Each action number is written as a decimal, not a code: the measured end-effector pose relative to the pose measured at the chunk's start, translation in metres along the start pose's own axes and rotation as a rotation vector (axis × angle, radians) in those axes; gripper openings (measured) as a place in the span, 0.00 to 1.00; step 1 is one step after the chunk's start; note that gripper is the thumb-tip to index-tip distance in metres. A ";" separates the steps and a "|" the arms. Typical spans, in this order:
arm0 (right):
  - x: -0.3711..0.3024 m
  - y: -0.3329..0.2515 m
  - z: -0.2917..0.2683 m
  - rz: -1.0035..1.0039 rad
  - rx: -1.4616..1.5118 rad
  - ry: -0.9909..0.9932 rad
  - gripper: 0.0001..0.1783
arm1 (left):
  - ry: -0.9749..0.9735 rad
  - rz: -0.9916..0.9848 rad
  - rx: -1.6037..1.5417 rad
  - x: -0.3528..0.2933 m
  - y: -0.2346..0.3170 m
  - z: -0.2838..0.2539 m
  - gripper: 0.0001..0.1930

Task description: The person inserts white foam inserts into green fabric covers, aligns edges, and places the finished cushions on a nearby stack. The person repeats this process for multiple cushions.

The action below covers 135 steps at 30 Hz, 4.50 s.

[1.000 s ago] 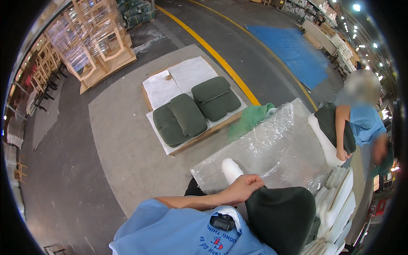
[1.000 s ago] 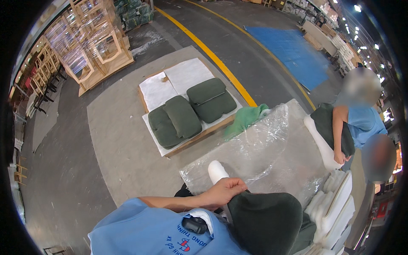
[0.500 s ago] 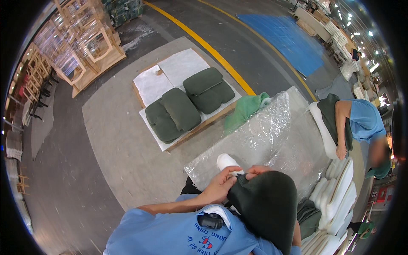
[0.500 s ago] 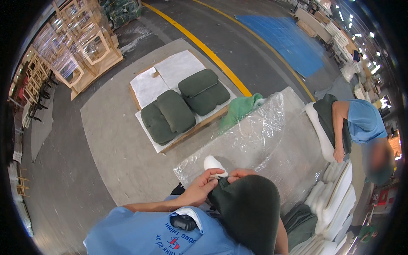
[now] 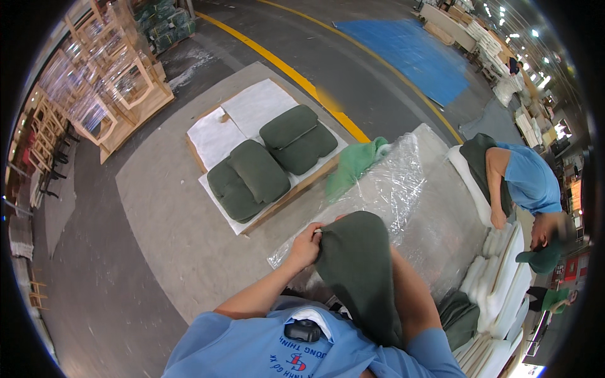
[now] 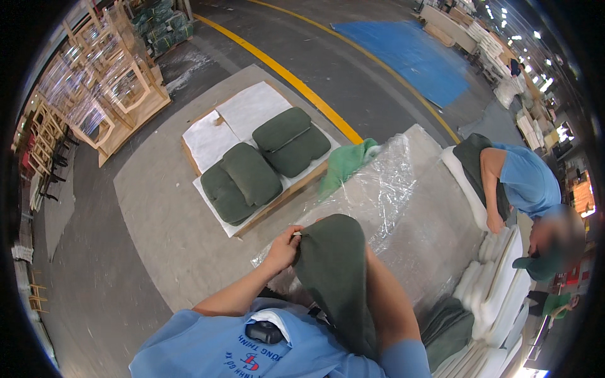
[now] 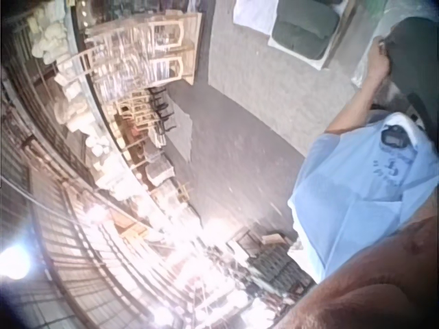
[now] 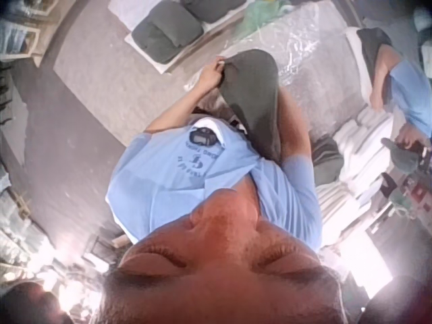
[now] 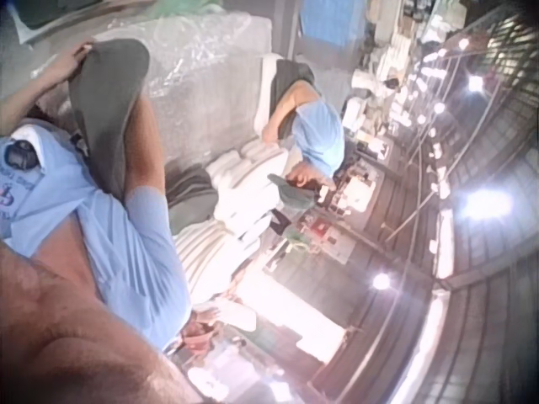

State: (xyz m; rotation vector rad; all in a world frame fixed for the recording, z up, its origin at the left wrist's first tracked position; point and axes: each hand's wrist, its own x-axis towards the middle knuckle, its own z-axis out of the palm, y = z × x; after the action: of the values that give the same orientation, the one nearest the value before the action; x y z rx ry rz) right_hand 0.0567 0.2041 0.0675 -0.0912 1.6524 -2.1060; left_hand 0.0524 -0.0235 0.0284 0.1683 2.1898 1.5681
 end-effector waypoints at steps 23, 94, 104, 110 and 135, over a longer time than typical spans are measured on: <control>-0.341 -0.067 0.216 0.512 -0.410 0.731 0.41 | -1.092 -0.298 0.016 0.097 -0.006 -0.025 0.43; -0.095 0.149 0.358 -1.296 0.847 2.152 0.23 | -2.049 1.075 0.396 -0.024 0.134 0.085 0.20; -0.045 0.190 0.305 -1.052 1.557 1.600 0.25 | -2.058 1.156 0.395 -0.023 0.135 0.084 0.21; -0.043 0.164 0.337 -1.422 1.460 1.278 0.25 | -2.051 1.374 0.238 -0.038 0.145 0.103 0.19; -0.044 0.096 0.347 -0.471 -0.069 2.854 0.11 | -2.456 0.735 1.265 -0.107 0.174 0.123 0.11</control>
State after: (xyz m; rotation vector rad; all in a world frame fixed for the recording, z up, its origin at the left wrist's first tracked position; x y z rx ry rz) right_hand 0.2394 -0.1089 0.0840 -1.4404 -0.6987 0.3358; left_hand 0.1734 0.1077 0.1870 1.8794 0.3753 -0.6266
